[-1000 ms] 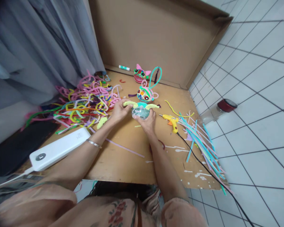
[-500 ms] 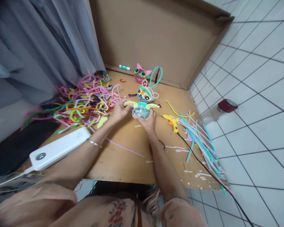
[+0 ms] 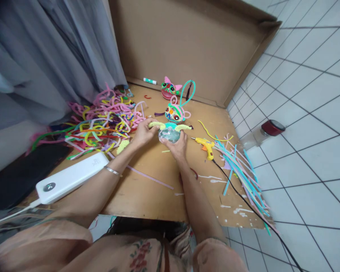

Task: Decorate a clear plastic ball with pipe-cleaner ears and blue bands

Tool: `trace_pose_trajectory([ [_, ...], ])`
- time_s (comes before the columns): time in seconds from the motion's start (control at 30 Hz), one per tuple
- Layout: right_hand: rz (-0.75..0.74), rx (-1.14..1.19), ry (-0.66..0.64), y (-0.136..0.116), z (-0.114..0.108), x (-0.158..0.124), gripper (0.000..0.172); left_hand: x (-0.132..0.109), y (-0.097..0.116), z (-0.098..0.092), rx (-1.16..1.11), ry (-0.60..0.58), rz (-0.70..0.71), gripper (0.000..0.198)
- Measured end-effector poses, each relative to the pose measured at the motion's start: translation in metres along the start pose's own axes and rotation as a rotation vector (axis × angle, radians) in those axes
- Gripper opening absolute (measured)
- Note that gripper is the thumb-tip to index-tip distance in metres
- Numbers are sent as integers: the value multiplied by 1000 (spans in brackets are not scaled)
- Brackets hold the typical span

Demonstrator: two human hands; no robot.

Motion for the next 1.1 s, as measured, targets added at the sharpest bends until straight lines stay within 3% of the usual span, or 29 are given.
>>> trace_pose_trajectory([
  [1.1,-9,91,-1,1,-2,1,87,1,1,2,108,-16,51,14],
])
Point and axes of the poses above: each hand's wrist, its own x-axis towards the middle knuckle, its own z-axis out of the palm, y = z × x, the point moved 7 cm from there along x, towards the middle knuckle, and after that the axes turned 11 degrees about x, right-handed, at the moved point
